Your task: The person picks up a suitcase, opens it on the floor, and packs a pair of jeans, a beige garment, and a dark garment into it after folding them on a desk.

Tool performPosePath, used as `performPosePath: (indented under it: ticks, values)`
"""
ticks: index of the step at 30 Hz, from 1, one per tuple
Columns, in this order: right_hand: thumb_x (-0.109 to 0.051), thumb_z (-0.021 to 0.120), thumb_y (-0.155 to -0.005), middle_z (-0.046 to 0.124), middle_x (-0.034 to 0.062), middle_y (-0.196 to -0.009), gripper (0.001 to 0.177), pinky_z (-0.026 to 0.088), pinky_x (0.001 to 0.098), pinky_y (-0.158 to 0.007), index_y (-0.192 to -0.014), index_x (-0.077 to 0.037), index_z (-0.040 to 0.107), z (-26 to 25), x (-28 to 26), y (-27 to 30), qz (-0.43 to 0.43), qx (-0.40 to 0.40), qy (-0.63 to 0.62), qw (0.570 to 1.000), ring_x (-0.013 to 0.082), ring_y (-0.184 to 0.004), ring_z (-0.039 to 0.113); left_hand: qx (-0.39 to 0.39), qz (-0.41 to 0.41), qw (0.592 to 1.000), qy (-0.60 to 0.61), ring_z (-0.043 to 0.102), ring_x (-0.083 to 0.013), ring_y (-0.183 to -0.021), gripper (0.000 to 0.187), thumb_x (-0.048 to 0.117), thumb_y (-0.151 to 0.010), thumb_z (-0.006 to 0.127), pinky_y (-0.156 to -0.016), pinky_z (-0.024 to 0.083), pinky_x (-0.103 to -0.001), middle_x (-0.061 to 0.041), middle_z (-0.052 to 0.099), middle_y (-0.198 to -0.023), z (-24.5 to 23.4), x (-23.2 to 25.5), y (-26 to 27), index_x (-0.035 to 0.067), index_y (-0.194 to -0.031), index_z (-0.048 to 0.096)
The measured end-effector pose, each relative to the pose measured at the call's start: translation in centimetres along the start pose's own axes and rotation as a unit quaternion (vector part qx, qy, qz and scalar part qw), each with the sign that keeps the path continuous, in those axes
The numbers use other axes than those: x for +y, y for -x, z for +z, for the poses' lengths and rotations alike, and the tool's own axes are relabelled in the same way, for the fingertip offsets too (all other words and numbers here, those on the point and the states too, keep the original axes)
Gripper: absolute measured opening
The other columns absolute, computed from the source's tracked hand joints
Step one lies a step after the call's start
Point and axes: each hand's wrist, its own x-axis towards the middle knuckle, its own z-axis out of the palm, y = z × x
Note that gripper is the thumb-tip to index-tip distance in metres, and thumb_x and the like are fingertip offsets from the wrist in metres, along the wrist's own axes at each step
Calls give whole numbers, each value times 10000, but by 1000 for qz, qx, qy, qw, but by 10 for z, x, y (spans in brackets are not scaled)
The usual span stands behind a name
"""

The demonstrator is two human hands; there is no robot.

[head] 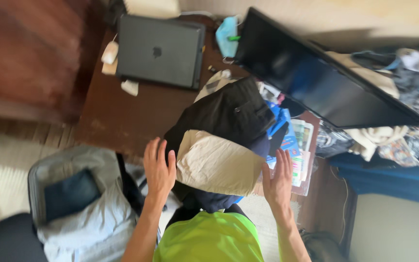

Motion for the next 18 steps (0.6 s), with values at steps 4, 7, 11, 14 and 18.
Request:
performPosePath:
  ticks: [4, 7, 11, 14, 18]
  values:
    - [-287, 742, -1051, 660, 283, -1533, 540, 486, 514, -1228, -1481, 15, 618, -3, -39, -38, -62, -27, -76, 995, 463, -1456, 616, -21, -125, 987, 98, 589, -460, -1322, 616, 458, -1064, 679, -1125, 491, -521, -271, 622, -1417, -10, 16, 34, -66, -1385, 631]
    - [-365, 876, -918, 717, 251, -1448, 678, 562, 464, -1087, -1463, -27, 656, 16, -61, -80, -76, -168, -100, 978, 435, -1316, 688, -160, -349, 921, 69, 666, -448, -1157, 674, 570, -967, 740, -993, 525, -503, -285, 688, -1243, -11, 30, 59, -38, -1246, 659]
    - [-369, 1004, -756, 793, 193, -1274, 736, 595, 426, -996, -1381, -103, 723, 39, -64, -119, 42, -397, -5, 917, 347, -1155, 773, -461, -372, 797, 120, 749, -333, -1031, 883, 762, -1139, 483, -933, 496, -441, -219, 875, -1061, 10, 17, 91, -7, -990, 890]
    - [-358, 970, -784, 865, 178, -1185, 666, 632, 402, -938, -1367, -100, 778, 40, -53, -126, 109, -503, -47, 856, 297, -1068, 823, -465, -371, 722, 354, 758, -326, -772, 929, 755, -1085, 636, -720, 600, -376, -276, 800, -909, 36, 29, 117, -162, -999, 756]
    - [-310, 938, -840, 888, 173, -1149, 580, 635, 372, -902, -1357, -83, 805, 30, -63, -102, 128, -447, -53, 884, 273, -1012, 840, -269, -427, 711, 490, 774, -175, -904, 634, 580, -889, 835, -780, 627, -302, -121, 845, -1108, 51, 60, 133, 26, -1185, 745]
